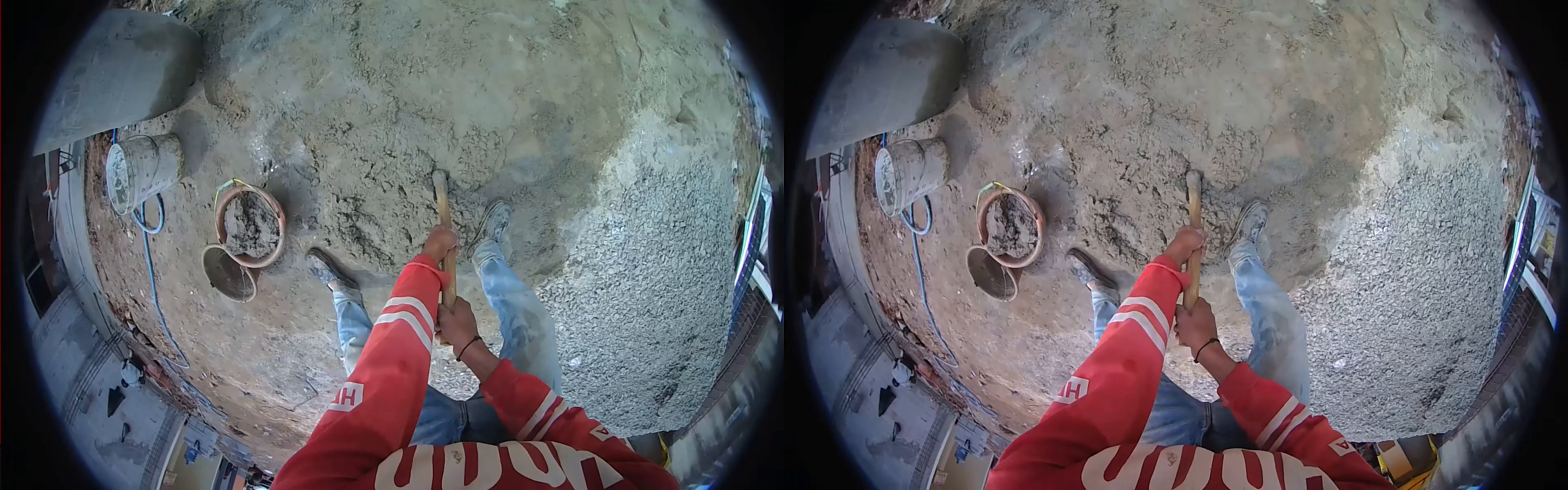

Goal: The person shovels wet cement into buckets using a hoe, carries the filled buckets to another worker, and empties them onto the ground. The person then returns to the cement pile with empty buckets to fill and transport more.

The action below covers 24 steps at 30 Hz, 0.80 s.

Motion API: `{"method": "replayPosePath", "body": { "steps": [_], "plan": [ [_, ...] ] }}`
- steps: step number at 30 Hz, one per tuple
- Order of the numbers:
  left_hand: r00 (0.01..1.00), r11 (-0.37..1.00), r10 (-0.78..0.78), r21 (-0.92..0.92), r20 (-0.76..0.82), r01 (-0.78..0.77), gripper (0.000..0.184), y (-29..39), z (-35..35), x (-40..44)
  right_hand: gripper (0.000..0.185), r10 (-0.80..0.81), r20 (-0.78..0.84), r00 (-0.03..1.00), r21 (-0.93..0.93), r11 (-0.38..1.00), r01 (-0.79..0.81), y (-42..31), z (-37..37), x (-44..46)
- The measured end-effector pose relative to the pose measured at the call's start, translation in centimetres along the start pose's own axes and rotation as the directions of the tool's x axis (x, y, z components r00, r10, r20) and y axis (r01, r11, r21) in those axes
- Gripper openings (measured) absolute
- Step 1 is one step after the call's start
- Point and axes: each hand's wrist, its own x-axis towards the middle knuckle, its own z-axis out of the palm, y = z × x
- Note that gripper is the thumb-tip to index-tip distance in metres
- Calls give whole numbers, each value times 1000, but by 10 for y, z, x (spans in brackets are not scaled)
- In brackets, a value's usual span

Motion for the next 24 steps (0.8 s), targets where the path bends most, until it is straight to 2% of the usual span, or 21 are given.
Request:
{"method": "replayPosePath", "body": {
  "steps": [2,4,6,7,9,10,12,13,15,18,19,20,21,22,23,24],
  "plan": [
    [999,1000,25,-11,23,-25,19,8,-11,-9,20,-22,-39,999,-9,1000,21,-12,27,-18],
    [999,998,22,-65,41,-19,19,7,-28,-38,18,-39,-26,999,127,991,42,-14,57,-44],
    [978,963,137,-252,155,-95,17,22,-54,-73,14,-32,-20,999,135,990,34,-29,88,-75],
    [977,953,155,-284,146,-109,17,27,-69,-91,12,12,-49,999,164,986,-4,-40,105,-95],
    [943,815,81,-566,323,124,11,33,-109,-128,12,33,-65,997,163,986,-22,-57,144,-131],
    [948,797,102,-596,300,103,11,36,-132,-151,10,38,-59,998,170,985,-28,-60,164,-149],
    [935,637,83,-740,344,216,13,39,-187,-196,9,38,-15,999,140,990,-35,-72,212,-187],
    [948,609,91,-770,304,189,13,36,-216,-208,9,39,-1,999,129,991,-38,-79,236,-207],
    [934,558,134,-804,332,206,18,29,-272,-228,12,52,67,996,127,990,-60,-88,278,-247],
    [977,522,118,-848,179,92,18,15,-356,-265,13,67,157,985,48,996,-75,-91,323,-302],
    [996,534,84,-845,41,-10,19,12,-383,-294,13,71,166,984,37,996,-78,-87,329,-315],
    [992,581,101,-805,-73,-118,19,8,-410,-323,15,38,260,965,-68,997,-21,-82,333,-324],
    [975,625,121,-750,-184,-219,18,-2,-431,-345,17,16,357,934,-164,985,46,-75,333,-328],
    [939,620,140,-711,-314,-330,19,-19,-447,-353,17,19,366,930,-164,985,45,-60,325,-322],
    [885,618,157,-655,-438,-434,19,-33,-460,-363,21,-36,432,901,-352,913,205,-38,314,-304],
    [842,594,140,-636,-521,-493,19,-45,-469,-372,25,-72,504,861,-505,784,361,-21,307,-279]
  ]
}}
